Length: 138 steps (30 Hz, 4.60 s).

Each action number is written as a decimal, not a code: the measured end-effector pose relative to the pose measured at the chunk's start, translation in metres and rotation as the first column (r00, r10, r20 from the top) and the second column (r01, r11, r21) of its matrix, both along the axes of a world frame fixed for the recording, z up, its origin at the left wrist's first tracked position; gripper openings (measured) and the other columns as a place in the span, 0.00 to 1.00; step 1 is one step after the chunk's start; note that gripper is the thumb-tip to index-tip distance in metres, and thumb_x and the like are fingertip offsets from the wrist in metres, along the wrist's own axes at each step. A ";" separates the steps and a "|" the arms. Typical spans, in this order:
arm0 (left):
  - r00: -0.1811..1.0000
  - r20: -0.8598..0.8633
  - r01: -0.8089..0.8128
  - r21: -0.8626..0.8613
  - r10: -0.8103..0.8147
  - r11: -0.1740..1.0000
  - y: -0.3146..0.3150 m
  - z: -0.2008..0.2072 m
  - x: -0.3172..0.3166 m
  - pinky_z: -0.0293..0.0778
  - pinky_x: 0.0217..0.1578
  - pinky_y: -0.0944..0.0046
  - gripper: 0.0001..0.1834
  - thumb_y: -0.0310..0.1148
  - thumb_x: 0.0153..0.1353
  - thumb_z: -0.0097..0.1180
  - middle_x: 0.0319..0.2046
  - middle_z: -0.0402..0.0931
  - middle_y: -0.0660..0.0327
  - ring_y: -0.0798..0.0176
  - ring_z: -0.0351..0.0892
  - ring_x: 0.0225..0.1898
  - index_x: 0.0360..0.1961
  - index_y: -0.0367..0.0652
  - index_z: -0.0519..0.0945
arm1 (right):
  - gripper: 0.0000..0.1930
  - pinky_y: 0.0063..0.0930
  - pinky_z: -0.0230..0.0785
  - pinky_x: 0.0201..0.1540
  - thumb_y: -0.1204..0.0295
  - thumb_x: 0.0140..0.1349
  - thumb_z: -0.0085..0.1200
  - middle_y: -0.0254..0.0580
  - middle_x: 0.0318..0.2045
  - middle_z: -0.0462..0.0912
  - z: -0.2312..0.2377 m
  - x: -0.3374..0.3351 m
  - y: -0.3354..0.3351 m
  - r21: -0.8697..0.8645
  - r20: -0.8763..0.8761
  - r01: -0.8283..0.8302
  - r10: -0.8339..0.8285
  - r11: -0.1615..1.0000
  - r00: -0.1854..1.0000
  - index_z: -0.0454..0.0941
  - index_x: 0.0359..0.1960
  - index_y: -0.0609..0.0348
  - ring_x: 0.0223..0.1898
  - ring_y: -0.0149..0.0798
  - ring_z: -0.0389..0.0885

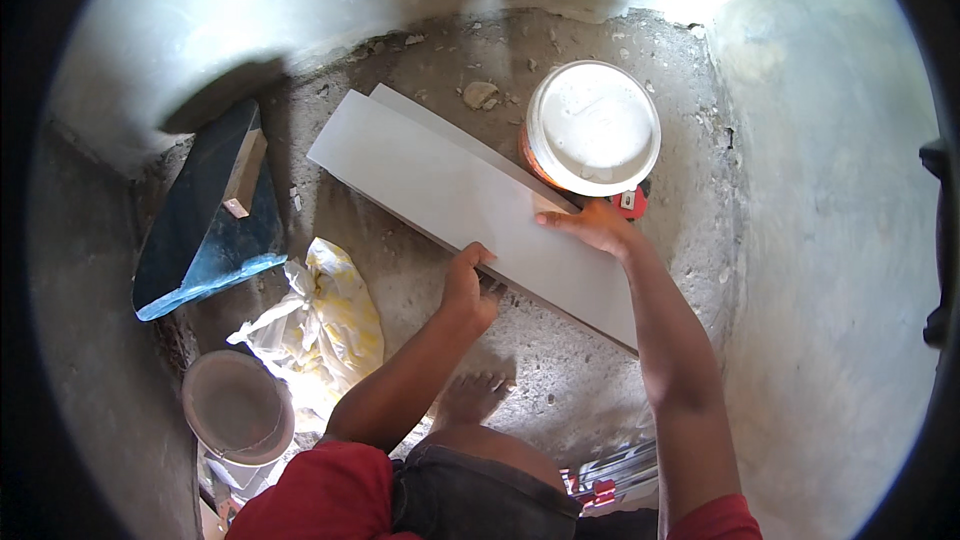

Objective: The person gathers white rectangular panels from a pile, carries them down a staircase, and places them on the floor. Then the person sits and uses a tape measure to measure the length of each panel, arranging them in a stack.

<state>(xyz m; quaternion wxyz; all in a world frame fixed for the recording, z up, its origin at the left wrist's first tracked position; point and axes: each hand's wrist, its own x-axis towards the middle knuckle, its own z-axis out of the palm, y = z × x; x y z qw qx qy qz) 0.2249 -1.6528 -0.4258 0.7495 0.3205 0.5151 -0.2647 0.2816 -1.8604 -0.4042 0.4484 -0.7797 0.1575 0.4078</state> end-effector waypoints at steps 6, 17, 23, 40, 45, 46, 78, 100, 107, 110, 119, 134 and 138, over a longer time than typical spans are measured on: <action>0.999 -0.030 -0.030 -0.044 0.028 0.999 0.003 -0.005 0.001 0.63 0.51 0.50 0.23 0.30 0.39 0.53 0.40 0.69 0.57 0.55 0.69 0.45 0.42 0.43 0.71 | 0.48 0.32 0.74 0.48 0.39 0.43 0.67 0.58 0.48 0.80 -0.002 -0.005 0.001 -0.083 0.037 -0.009 0.012 0.996 0.999 0.71 0.55 0.72 0.46 0.44 0.82; 0.999 0.035 0.002 -0.069 0.000 0.998 0.018 -0.012 -0.002 0.69 0.48 0.46 0.26 0.28 0.36 0.48 0.41 0.71 0.56 0.51 0.71 0.45 0.44 0.44 0.72 | 0.42 0.37 0.73 0.49 0.42 0.42 0.67 0.60 0.50 0.78 -0.008 -0.019 0.010 -0.042 0.043 0.002 0.000 0.999 0.999 0.77 0.50 0.68 0.49 0.47 0.81; 0.998 0.056 0.033 -0.024 -0.032 0.999 0.021 -0.008 -0.004 0.69 0.48 0.47 0.25 0.29 0.36 0.48 0.41 0.72 0.57 0.52 0.72 0.45 0.42 0.44 0.73 | 0.36 0.35 0.73 0.50 0.45 0.46 0.66 0.59 0.46 0.80 -0.003 -0.033 0.026 -0.369 0.301 -0.059 0.180 0.928 0.936 0.79 0.49 0.63 0.47 0.49 0.81; 0.996 0.031 0.084 0.023 -0.085 0.996 0.027 -0.006 -0.011 0.66 0.51 0.50 0.23 0.30 0.41 0.54 0.43 0.71 0.59 0.55 0.70 0.46 0.44 0.44 0.72 | 0.45 0.50 0.66 0.56 0.43 0.55 0.60 0.62 0.54 0.69 0.001 -0.281 -0.006 -0.182 0.080 0.983 -0.997 -0.008 0.006 0.61 0.59 0.74 0.56 0.52 0.71; 0.994 0.025 0.103 0.029 -0.103 0.994 0.027 -0.007 -0.008 0.65 0.53 0.47 0.24 0.30 0.41 0.52 0.44 0.70 0.58 0.54 0.69 0.47 0.45 0.44 0.71 | 0.46 0.49 0.74 0.49 0.37 0.58 0.52 0.66 0.56 0.68 -0.003 -0.285 0.032 -0.061 -0.256 0.998 -0.967 -0.005 -0.020 0.58 0.63 0.66 0.50 0.59 0.76; 0.994 0.021 0.110 0.039 -0.111 0.993 0.026 -0.007 -0.006 0.65 0.53 0.47 0.24 0.30 0.41 0.52 0.44 0.70 0.58 0.54 0.69 0.47 0.45 0.44 0.71 | 0.46 0.49 0.74 0.50 0.38 0.58 0.52 0.67 0.56 0.68 -0.001 -0.281 0.035 -0.021 -0.274 0.998 -0.960 -0.060 -0.064 0.56 0.64 0.65 0.51 0.59 0.75; 0.979 0.070 0.197 -0.046 -0.194 0.979 -0.015 0.023 0.027 0.59 0.62 0.47 0.27 0.26 0.46 0.54 0.50 0.66 0.54 0.54 0.65 0.54 0.51 0.38 0.66 | 0.36 0.44 0.79 0.48 0.60 0.57 0.63 0.66 0.47 0.71 0.009 -0.197 -0.033 0.233 -0.041 0.938 -0.966 -0.257 -0.255 0.61 0.54 0.81 0.47 0.60 0.77; -0.564 0.159 -0.066 0.970 -0.810 0.236 -0.116 0.036 0.047 0.62 0.60 0.46 0.26 0.34 0.50 0.64 0.53 0.72 0.48 0.42 0.67 0.60 0.51 0.40 0.74 | 0.47 0.36 0.78 0.38 0.49 0.53 0.64 0.58 0.41 0.82 0.064 -0.221 -0.086 -0.241 -0.045 0.761 -0.790 0.603 0.612 0.57 0.65 0.72 0.39 0.49 0.85; -0.586 -0.269 -0.398 0.917 -0.764 -0.018 -0.131 -0.009 0.046 0.57 0.62 0.48 0.37 0.48 0.49 0.63 0.57 0.69 0.55 0.51 0.65 0.61 0.58 0.42 0.68 | 0.43 0.33 0.74 0.49 0.50 0.53 0.64 0.55 0.40 0.84 0.191 -0.405 -0.091 -0.536 -0.250 0.557 -0.750 0.634 0.613 0.63 0.64 0.64 0.44 0.47 0.84; -0.598 -0.287 -0.428 0.904 -0.748 -0.005 -0.134 -0.007 0.046 0.57 0.61 0.46 0.37 0.49 0.52 0.60 0.58 0.68 0.54 0.50 0.66 0.60 0.60 0.42 0.66 | 0.41 0.34 0.74 0.49 0.52 0.53 0.65 0.55 0.40 0.84 0.252 -0.461 -0.085 -0.631 -0.179 0.614 -0.859 0.474 0.479 0.65 0.62 0.65 0.44 0.47 0.84; -0.602 -0.405 -0.492 0.867 -0.688 -0.079 -0.138 -0.004 0.039 0.58 0.60 0.47 0.37 0.47 0.55 0.59 0.59 0.67 0.52 0.49 0.65 0.60 0.63 0.41 0.63 | 0.34 0.39 0.75 0.46 0.51 0.54 0.63 0.53 0.39 0.84 0.273 -0.550 -0.062 -0.739 -0.162 0.488 -0.825 0.465 0.542 0.70 0.58 0.58 0.42 0.51 0.83; -0.566 -0.538 -0.647 0.759 -0.625 -0.067 -0.135 -0.021 0.043 0.60 0.58 0.46 0.36 0.52 0.61 0.50 0.58 0.67 0.47 0.44 0.67 0.59 0.62 0.37 0.63 | 0.44 0.43 0.73 0.54 0.49 0.49 0.68 0.57 0.51 0.78 0.180 -0.585 -0.034 -0.676 -0.124 0.644 -0.917 0.358 0.380 0.62 0.64 0.58 0.51 0.52 0.79; -0.586 -0.529 -0.655 0.755 -0.614 -0.025 -0.129 -0.027 0.047 0.54 0.62 0.44 0.36 0.55 0.64 0.46 0.60 0.65 0.49 0.46 0.63 0.62 0.63 0.38 0.62 | 0.63 0.48 0.62 0.62 0.45 0.41 0.72 0.69 0.63 0.58 0.073 -0.611 0.042 -0.762 0.029 0.644 -0.990 0.069 0.139 0.41 0.70 0.61 0.64 0.60 0.62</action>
